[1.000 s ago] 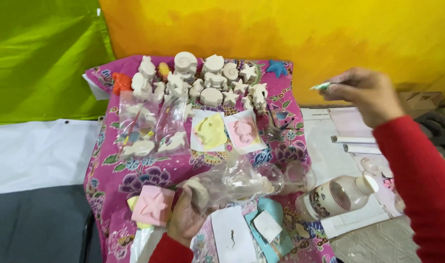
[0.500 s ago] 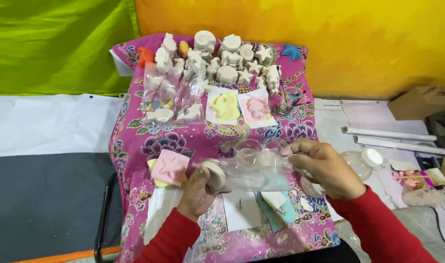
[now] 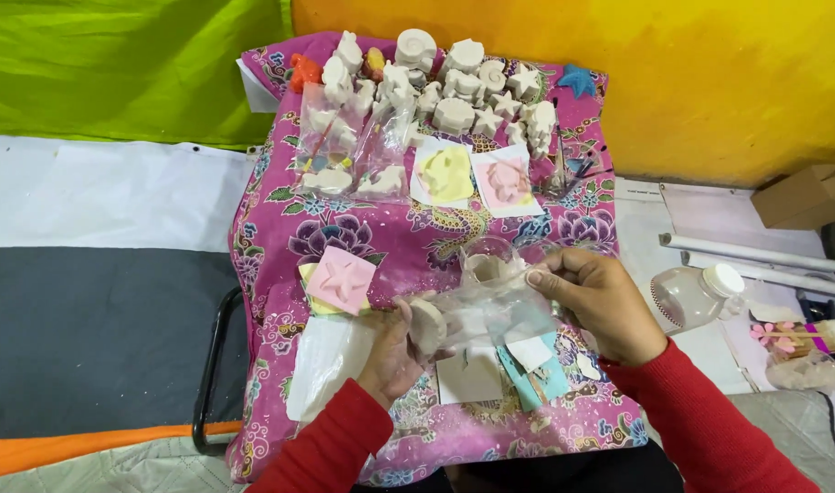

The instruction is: A person is removing paper backings and sanding the edges of small white plaster or clay casts on a table.

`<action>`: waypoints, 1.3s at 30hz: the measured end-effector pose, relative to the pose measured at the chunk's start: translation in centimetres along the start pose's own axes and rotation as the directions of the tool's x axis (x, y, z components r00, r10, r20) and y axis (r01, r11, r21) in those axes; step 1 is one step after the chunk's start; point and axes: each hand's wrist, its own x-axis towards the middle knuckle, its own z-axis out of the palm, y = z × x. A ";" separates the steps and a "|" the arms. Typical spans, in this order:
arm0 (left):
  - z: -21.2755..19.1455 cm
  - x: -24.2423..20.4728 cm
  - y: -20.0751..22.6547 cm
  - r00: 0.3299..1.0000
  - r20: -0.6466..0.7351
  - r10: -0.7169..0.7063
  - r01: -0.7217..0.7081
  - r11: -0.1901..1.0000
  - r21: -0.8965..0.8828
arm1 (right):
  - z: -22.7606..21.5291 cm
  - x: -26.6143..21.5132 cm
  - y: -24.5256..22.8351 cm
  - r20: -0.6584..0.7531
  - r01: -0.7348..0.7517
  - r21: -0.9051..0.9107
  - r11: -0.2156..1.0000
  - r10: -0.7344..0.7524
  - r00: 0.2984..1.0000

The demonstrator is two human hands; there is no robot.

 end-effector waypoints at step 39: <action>0.5 0.9 1.0 0.957 -0.139 -0.253 0.174 0.889 -0.423 | 7.6 6.6 -1.8 0.218 0.458 -0.630 0.627 -0.424 0.879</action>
